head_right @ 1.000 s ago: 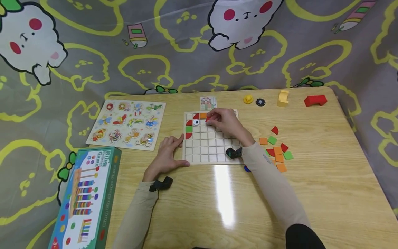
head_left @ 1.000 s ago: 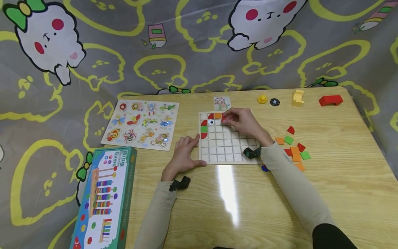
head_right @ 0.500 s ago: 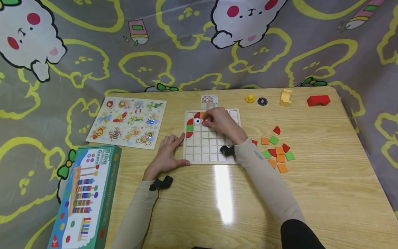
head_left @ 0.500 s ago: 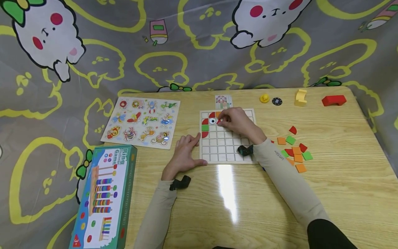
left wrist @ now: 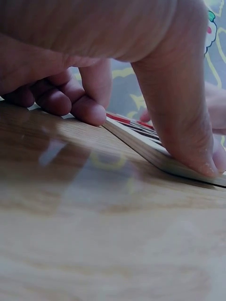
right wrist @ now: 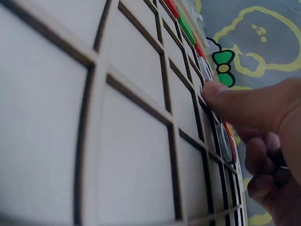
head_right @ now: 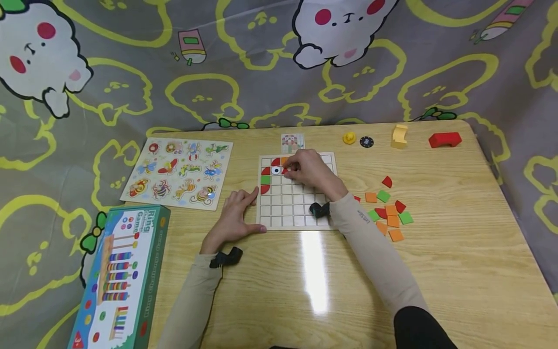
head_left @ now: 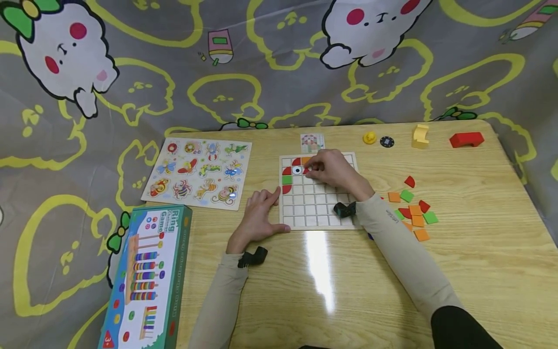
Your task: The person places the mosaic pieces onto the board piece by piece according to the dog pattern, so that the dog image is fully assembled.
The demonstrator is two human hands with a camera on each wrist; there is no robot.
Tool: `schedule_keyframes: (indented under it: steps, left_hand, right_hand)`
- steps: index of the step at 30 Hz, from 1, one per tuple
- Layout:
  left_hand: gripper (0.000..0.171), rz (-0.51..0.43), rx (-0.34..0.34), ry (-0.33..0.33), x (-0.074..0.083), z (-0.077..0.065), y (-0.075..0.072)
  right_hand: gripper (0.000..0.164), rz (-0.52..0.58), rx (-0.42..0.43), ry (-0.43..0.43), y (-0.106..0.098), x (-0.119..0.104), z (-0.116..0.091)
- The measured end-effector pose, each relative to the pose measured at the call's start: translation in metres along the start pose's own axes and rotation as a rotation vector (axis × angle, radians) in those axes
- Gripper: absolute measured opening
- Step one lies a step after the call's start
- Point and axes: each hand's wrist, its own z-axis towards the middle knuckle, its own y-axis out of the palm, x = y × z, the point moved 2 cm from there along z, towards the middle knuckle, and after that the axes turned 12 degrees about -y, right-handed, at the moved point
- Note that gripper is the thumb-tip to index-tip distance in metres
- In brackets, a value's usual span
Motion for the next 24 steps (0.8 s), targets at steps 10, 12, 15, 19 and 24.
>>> schedule_keyframes:
  steps: [10, 12, 15, 19, 24]
  left_hand:
    - [0.115, 0.006, -0.004, 0.005, 0.0, 0.0, 0.001]
    - [0.115, 0.004, -0.003, -0.002, 0.0, -0.001, 0.001]
    - [0.115, 0.002, 0.003, -0.011, 0.001, -0.001, 0.0]
    - [0.114, 0.002, 0.001, -0.009, 0.001, -0.001, 0.001]
    - [0.114, -0.005, -0.009, -0.002, 0.003, -0.001, 0.005]
  right_hand:
    - [0.026, 0.014, 0.18, 0.116, -0.058, 0.029, -0.069]
    - [0.029, -0.023, 0.183, 0.18, -0.074, 0.04, -0.095]
    - [0.034, -0.07, 0.159, 0.278, -0.096, 0.054, -0.133]
    - [0.042, -0.111, 0.114, 0.372, -0.115, 0.067, -0.172]
    - [0.048, -0.097, 0.062, 0.429, -0.12, 0.076, -0.201]
